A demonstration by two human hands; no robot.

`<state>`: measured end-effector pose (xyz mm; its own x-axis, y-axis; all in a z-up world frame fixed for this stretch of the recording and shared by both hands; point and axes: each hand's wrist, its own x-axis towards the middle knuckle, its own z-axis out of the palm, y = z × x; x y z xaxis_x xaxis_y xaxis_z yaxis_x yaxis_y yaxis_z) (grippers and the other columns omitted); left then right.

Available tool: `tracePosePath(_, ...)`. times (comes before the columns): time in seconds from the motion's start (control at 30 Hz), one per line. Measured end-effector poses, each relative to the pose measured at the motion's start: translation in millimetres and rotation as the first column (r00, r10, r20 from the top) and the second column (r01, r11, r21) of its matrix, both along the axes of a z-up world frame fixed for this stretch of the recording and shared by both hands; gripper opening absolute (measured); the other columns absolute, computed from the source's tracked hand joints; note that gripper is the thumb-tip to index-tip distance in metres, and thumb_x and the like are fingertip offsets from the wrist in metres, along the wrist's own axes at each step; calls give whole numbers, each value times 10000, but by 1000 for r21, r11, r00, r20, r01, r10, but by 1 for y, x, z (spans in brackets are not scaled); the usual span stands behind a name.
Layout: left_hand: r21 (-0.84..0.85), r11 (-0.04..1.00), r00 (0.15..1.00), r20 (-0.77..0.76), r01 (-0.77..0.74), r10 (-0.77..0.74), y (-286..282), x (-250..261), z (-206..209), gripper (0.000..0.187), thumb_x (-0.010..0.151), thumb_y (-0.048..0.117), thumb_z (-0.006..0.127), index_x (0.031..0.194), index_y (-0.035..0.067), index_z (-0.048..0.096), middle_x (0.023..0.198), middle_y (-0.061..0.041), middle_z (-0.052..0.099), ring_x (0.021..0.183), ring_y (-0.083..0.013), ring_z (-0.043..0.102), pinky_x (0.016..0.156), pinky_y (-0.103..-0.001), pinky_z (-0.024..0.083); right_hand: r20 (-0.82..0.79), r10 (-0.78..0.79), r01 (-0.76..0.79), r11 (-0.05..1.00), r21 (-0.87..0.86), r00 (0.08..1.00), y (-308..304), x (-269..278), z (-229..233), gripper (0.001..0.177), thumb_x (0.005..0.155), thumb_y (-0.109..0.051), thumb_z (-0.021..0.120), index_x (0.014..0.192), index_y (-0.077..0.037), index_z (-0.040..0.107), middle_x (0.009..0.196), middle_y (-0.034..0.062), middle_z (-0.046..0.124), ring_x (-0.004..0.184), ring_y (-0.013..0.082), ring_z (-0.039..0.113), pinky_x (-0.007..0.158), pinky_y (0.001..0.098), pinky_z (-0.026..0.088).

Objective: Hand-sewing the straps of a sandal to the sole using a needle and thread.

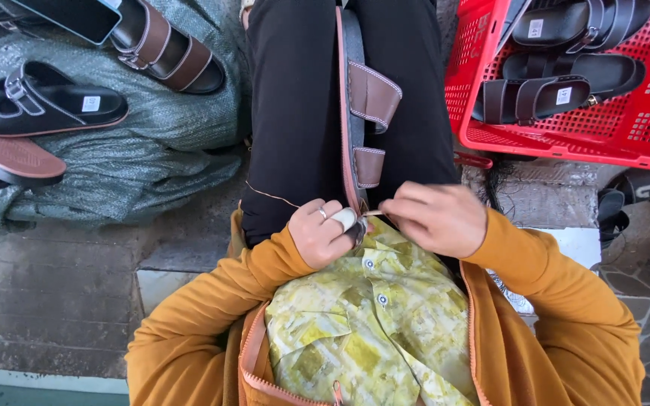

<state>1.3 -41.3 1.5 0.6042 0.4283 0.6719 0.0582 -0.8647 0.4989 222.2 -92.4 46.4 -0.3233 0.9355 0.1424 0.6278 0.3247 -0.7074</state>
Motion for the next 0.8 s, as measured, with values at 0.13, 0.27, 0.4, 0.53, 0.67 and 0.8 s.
tracePosePath(0.13,6,992,986,-117,124,-123,18,-1,25,395,876,151,773,676,75,441,621,-45,369,583,-223,448,457,-326,356,251,-750,540,628,560,612,-39,54,-39,103,819,67,580,749,-6,595,599,21,444,528,163,475,533,252,386)
tracePosePath(0.27,-138,979,891,-447,-153,76,8,-20,4,648,804,606,663,531,47,479,683,-120,505,570,-270,505,444,-371,409,-382,-550,398,821,-410,742,3,23,34,491,935,-469,429,854,-19,609,771,111,648,450,108,578,372,157,454)
tracePosePath(0.4,-487,842,746,-645,-231,-168,9,-31,8,444,935,458,481,768,59,583,781,-120,406,656,-283,492,553,-422,445,126,75,-76,997,5,989,-5,-4,-10,261,907,-215,586,1122,-85,514,1224,106,514,1040,170,600,627,276,514)
tracePosePath(0.53,-989,146,988,-28,-6,-151,36,-26,7,362,992,287,455,872,102,743,1148,-16,420,1129,-162,429,1125,-346,361,-90,96,-90,993,71,991,7,-9,-4,107,924,-19,477,950,-31,580,875,102,567,655,230,552,575,323,467)
tracePosePath(0.67,-970,123,976,200,209,-83,79,0,35,292,1042,342,388,1158,130,552,1381,-86,454,1089,-254,686,688,-193,420,91,62,-85,959,271,994,6,-6,-19,143,919,0,475,989,-2,601,591,36,474,453,202,440,445,342,425)
tracePosePath(0.8,-982,28,982,187,186,35,127,36,16,410,962,364,431,1031,-20,555,832,-104,628,531,-79,457,398,-163,297,111,28,-57,962,268,993,14,-15,-40,345,951,-48,595,1284,18,532,586,36,495,458,201,460,449,344,400)
